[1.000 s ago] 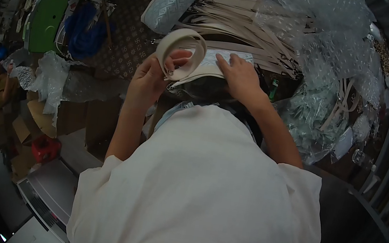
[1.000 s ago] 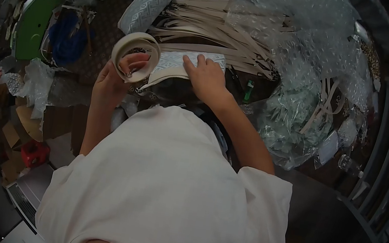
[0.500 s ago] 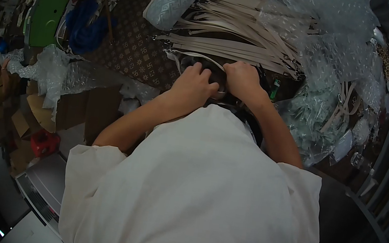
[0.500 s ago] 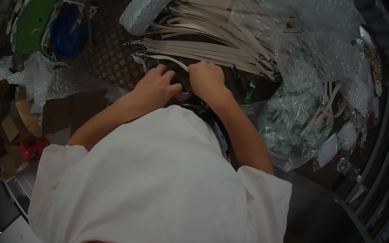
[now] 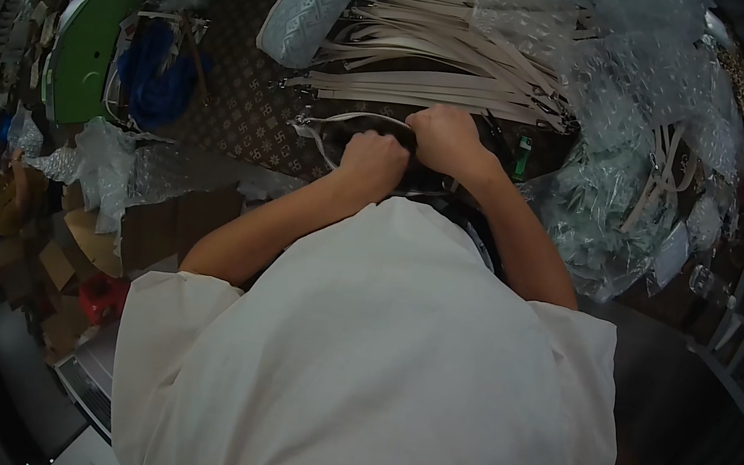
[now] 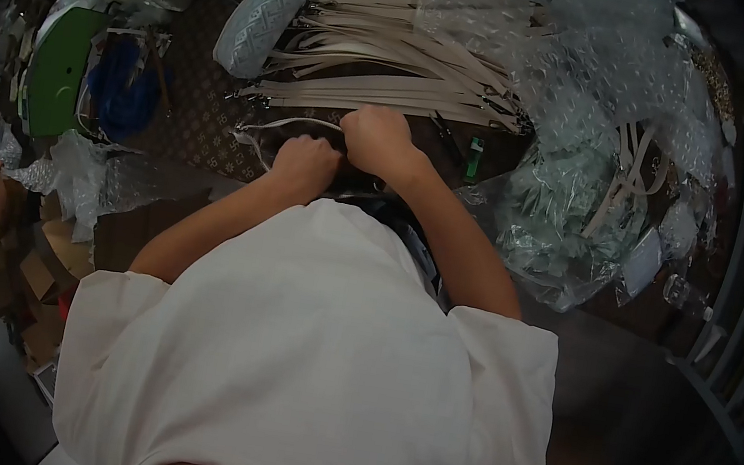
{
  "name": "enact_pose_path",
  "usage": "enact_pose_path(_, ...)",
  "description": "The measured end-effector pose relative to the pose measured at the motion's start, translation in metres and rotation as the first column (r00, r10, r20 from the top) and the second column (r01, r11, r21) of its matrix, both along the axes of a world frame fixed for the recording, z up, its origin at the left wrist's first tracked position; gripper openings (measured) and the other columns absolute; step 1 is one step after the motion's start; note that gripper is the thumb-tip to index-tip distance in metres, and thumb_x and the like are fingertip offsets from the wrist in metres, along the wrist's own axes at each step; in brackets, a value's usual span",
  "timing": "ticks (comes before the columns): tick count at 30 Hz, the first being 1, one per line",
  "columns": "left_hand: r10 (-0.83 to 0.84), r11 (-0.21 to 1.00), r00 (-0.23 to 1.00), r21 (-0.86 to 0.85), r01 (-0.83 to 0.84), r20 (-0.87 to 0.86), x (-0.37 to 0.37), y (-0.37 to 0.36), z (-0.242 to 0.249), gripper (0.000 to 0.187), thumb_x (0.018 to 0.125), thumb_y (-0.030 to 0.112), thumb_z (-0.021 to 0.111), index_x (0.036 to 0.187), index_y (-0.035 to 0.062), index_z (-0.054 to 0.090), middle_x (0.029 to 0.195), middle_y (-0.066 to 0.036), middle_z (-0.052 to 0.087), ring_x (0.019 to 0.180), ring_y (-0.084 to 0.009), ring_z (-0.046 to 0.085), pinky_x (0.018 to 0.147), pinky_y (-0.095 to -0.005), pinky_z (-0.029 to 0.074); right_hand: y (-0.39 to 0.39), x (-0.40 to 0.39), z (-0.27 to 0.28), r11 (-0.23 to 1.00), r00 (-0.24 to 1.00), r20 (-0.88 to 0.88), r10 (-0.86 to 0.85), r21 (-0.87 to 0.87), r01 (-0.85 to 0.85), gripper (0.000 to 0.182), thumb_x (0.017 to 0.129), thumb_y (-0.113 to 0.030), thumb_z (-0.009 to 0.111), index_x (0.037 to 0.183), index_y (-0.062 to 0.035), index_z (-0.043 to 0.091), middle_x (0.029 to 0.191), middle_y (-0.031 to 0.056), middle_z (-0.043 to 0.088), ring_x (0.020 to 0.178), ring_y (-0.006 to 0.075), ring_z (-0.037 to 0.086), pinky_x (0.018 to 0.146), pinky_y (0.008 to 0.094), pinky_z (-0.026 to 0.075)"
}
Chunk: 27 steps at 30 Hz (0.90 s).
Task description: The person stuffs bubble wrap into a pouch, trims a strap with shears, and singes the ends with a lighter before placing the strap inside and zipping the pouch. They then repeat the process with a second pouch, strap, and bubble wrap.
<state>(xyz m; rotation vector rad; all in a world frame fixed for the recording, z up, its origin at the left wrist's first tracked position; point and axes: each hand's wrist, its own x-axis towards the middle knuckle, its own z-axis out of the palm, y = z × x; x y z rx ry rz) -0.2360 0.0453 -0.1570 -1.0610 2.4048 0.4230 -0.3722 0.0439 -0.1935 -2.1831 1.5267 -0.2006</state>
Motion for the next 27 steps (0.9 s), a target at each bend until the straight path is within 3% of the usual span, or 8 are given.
enact_pose_path(2,-0.129,0.991,0.990,-0.024,0.131,0.064,-0.002,-0.006,-0.005,0.017,0.075,0.010,0.050,0.083,0.0066,0.064,0.076,-0.014,0.063,0.078,-0.0289,0.062,0.065,-0.0379,0.050,-0.001,0.002,0.000,1.000,1.000,-0.002,-0.016,0.007,0.016,0.012,0.062,-0.007,0.057,0.072,-0.0052,0.064,0.072,0.0150,0.061,0.072,0.0319,0.061,0.064,0.0396,0.049)
enact_pose_path(8,0.183,0.983,0.942,0.065,-0.171,-0.281,0.015,-0.008,-0.047,0.015,0.073,0.008,0.052,0.079,0.0031,0.064,0.085,-0.015,0.063,0.085,-0.0284,0.061,0.066,-0.0389,0.050,-0.005,-0.003,0.007,1.000,1.000,-0.006,-0.024,0.014,0.024,0.011,0.063,-0.007,0.056,0.072,-0.0057,0.063,0.073,0.0144,0.061,0.070,0.0324,0.060,0.063,0.0403,0.049)
enact_pose_path(14,0.022,0.964,0.999,0.262,-0.034,0.046,0.022,-0.005,0.013,0.018,0.072,0.005,0.051,0.086,-0.0008,0.061,0.090,-0.016,0.060,0.083,-0.0326,0.058,0.071,-0.0378,0.048,0.007,0.000,0.015,1.000,1.000,-0.020,-0.004,0.018,0.004,0.012,0.066,-0.008,0.056,0.075,-0.0066,0.064,0.075,0.0138,0.061,0.071,0.0309,0.061,0.063,0.0399,0.049)
enact_pose_path(16,0.068,0.995,0.930,-0.046,-0.091,-0.362,0.032,0.001,0.025,0.015,0.070,0.003,0.050,0.077,-0.0017,0.062,0.084,-0.017,0.059,0.078,-0.0329,0.058,0.069,-0.0382,0.048,0.007,0.001,0.017,1.000,1.000,-0.027,0.004,0.017,-0.004,0.012,0.067,-0.008,0.056,0.075,-0.0068,0.064,0.075,0.0136,0.061,0.071,0.0304,0.061,0.062,0.0398,0.049)
enact_pose_path(20,0.025,0.999,0.912,0.044,-0.008,-0.409,0.042,-0.005,0.000,0.013,0.070,0.002,0.049,0.070,0.0002,0.063,0.075,-0.016,0.057,0.075,-0.0320,0.057,0.068,-0.0381,0.047,0.005,0.004,0.013,0.998,0.992,-0.117,0.052,0.024,-0.050,0.013,0.068,-0.008,0.055,0.078,-0.0080,0.064,0.075,0.0134,0.062,0.072,0.0298,0.061,0.063,0.0393,0.049)
enact_pose_path(23,-0.002,0.999,0.966,0.046,0.014,-0.258,0.044,-0.013,-0.031,0.012,0.070,0.002,0.051,0.070,0.0017,0.063,0.076,-0.016,0.057,0.076,-0.0308,0.057,0.068,-0.0383,0.047,0.004,0.003,0.013,0.998,0.991,-0.119,0.058,0.006,-0.058,0.014,0.069,-0.008,0.054,0.079,-0.0082,0.064,0.075,0.0138,0.061,0.072,0.0303,0.061,0.063,0.0394,0.049)
enact_pose_path(26,0.049,0.996,0.906,0.091,-0.012,-0.421,0.046,-0.013,0.004,0.010,0.072,0.005,0.055,0.074,0.0018,0.064,0.076,-0.016,0.058,0.074,-0.0298,0.058,0.066,-0.0359,0.047,0.002,-0.004,0.018,0.998,0.992,-0.105,0.064,0.034,-0.061,0.014,0.068,-0.007,0.055,0.079,-0.0080,0.064,0.075,0.0142,0.061,0.072,0.0309,0.061,0.063,0.0395,0.049)
enact_pose_path(27,0.162,0.987,0.789,0.114,-0.118,-0.593,0.054,-0.012,0.026,0.010,0.073,0.007,0.057,0.078,0.0015,0.064,0.075,-0.015,0.059,0.072,-0.0281,0.058,0.065,-0.0338,0.047,0.001,-0.006,0.019,0.997,0.994,-0.083,0.068,0.053,-0.064,0.014,0.068,-0.006,0.055,0.079,-0.0079,0.064,0.075,0.0144,0.061,0.072,0.0312,0.060,0.063,0.0396,0.048)
